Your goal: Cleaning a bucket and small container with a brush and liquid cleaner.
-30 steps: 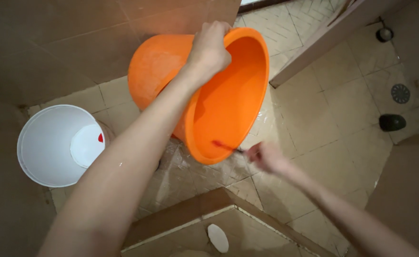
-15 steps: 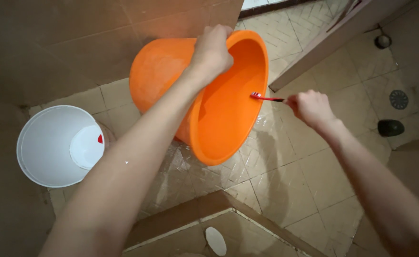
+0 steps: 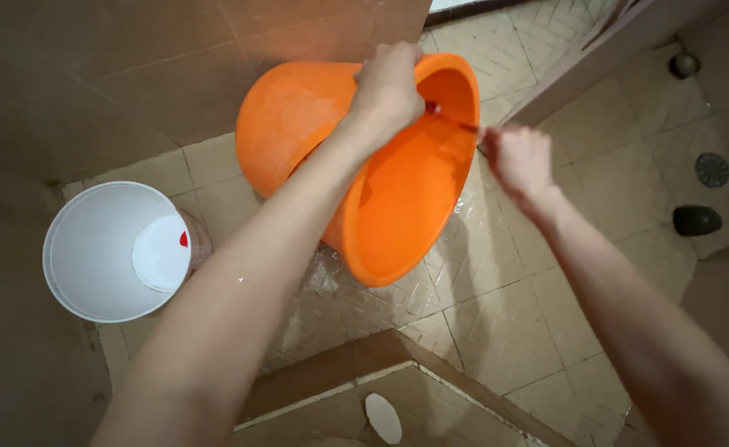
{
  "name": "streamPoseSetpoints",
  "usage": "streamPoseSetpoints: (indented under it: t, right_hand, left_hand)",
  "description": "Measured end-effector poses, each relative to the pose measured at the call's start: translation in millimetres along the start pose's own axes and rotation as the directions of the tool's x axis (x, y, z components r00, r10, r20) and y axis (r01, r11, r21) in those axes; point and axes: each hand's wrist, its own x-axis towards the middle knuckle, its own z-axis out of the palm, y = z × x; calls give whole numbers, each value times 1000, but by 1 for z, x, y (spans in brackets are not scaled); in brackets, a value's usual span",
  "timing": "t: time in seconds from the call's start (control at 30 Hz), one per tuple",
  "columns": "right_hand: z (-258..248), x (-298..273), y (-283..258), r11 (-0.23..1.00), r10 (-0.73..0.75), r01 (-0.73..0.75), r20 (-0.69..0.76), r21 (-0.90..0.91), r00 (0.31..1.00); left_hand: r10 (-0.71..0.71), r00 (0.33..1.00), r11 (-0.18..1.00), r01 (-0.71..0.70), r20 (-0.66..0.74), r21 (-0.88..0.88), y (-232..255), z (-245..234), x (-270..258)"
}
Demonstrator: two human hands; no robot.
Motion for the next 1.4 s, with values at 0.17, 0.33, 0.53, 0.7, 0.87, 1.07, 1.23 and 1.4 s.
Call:
streamPoseSetpoints:
  t: [0.17,0.33,0.53,0.7,0.87,1.07,1.23,1.4]
  right_hand:
    - [-3,-6,-10,995,6,-3,35,-104,999]
    - [-64,-25,-18,990,127,-119,116,-70,985]
    - [-83,-29,-57,951,211,-223,78,214,974]
    - [-16,-50,-43,780,362,-390,156,490,919]
    - [15,-66,0,564,546,-676,400,474,736]
    - [19,-89,2,271,425,-852,739,448,523]
    - [42,-86,2,93,206,-909,885,406,417]
    - [108,-87,1,49,96,-903,898,426,429]
  left_hand:
    - [55,998,998,-56,-22,-41,-3,-2,-2]
    - [54,998,998,-54,19,-22,-10,-9,-4]
    - [275,903,949,-310,331,57,6,23,14]
    - [323,786,795,-528,528,300,17,22,-10]
    - [541,840,808,-531,35,258,-18,-18,-93]
    - [428,898,904,-421,108,-79,-132,-32,-149]
    - [388,922,902,-378,8,-206,-85,-41,-128]
    - [279,954,921,-297,-106,-251,-79,-44,-112]
